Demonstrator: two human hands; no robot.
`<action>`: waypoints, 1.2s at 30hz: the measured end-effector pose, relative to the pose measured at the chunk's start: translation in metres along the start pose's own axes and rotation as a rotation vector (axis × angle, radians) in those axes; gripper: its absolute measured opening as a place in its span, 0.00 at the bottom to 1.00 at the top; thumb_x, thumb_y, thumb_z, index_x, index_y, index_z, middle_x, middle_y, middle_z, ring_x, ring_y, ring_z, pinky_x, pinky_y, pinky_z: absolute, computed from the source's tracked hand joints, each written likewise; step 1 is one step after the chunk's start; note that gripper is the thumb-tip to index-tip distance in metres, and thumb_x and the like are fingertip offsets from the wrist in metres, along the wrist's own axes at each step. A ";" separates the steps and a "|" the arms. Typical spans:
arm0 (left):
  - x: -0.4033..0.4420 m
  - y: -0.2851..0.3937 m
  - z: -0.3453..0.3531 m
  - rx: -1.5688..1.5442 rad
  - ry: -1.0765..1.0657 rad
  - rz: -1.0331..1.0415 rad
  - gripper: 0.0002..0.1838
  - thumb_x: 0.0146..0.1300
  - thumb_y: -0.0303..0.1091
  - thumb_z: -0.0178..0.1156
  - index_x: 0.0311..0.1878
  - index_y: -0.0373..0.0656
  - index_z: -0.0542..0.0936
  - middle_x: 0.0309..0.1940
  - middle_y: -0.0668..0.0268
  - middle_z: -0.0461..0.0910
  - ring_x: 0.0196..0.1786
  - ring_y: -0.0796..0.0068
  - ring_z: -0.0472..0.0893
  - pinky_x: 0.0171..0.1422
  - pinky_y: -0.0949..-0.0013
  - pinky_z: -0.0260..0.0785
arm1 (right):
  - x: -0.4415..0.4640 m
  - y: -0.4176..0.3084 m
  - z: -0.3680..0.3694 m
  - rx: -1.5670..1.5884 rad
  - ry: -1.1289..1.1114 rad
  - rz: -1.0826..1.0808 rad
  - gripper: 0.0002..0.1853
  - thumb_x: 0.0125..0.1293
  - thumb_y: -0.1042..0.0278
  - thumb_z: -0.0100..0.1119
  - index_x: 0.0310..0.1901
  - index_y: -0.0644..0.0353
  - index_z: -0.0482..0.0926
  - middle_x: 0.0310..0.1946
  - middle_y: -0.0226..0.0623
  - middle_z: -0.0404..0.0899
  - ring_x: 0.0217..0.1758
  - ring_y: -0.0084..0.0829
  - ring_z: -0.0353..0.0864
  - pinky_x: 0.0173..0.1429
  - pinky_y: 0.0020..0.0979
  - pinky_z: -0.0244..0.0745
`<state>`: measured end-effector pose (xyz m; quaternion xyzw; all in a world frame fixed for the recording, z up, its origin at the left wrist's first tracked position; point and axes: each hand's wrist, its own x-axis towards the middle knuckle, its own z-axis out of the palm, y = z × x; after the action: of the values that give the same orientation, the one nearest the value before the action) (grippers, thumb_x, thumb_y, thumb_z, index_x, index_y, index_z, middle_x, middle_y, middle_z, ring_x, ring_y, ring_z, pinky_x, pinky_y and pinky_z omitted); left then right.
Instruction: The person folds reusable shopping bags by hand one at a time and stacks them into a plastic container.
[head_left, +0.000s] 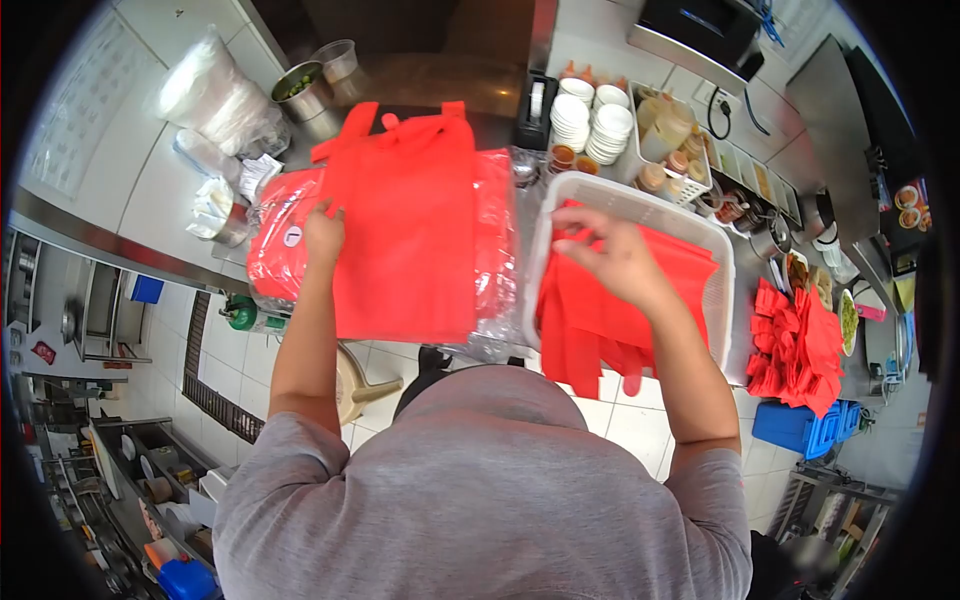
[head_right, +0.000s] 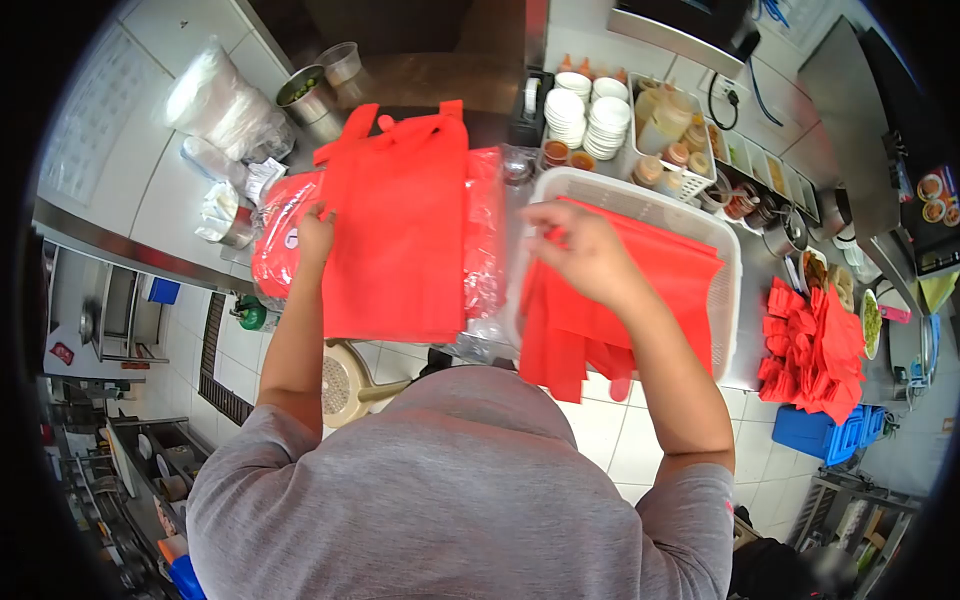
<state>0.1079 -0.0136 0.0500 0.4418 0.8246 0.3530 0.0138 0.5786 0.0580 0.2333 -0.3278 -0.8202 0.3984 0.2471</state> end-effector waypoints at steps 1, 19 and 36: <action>0.008 -0.033 0.016 0.140 0.151 0.021 0.19 0.61 0.36 0.64 0.53 0.37 0.81 0.46 0.49 0.83 0.50 0.51 0.82 0.57 0.59 0.73 | 0.017 -0.016 0.020 -0.003 -0.052 -0.079 0.16 0.62 0.71 0.65 0.52 0.60 0.81 0.42 0.34 0.83 0.39 0.23 0.78 0.46 0.26 0.74; 0.038 -0.069 -0.031 -0.038 -0.062 0.202 0.13 0.58 0.29 0.67 0.44 0.33 0.82 0.42 0.51 0.84 0.45 0.59 0.84 0.49 0.66 0.75 | 0.184 0.097 0.258 -0.545 0.430 0.687 0.18 0.55 0.63 0.69 0.44 0.64 0.79 0.46 0.49 0.81 0.51 0.49 0.82 0.53 0.45 0.78; 0.096 0.042 -0.109 -0.765 0.073 0.376 0.07 0.63 0.26 0.63 0.42 0.33 0.83 0.42 0.65 0.84 0.43 0.75 0.81 0.50 0.74 0.71 | 0.155 0.056 0.177 -0.236 0.781 0.372 0.14 0.57 0.81 0.57 0.47 0.66 0.79 0.22 0.36 0.80 0.27 0.29 0.81 0.37 0.31 0.75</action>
<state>0.0433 0.0100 0.1849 0.5347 0.5393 0.6452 0.0829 0.3775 0.1109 0.1110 -0.6214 -0.6325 0.1861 0.4232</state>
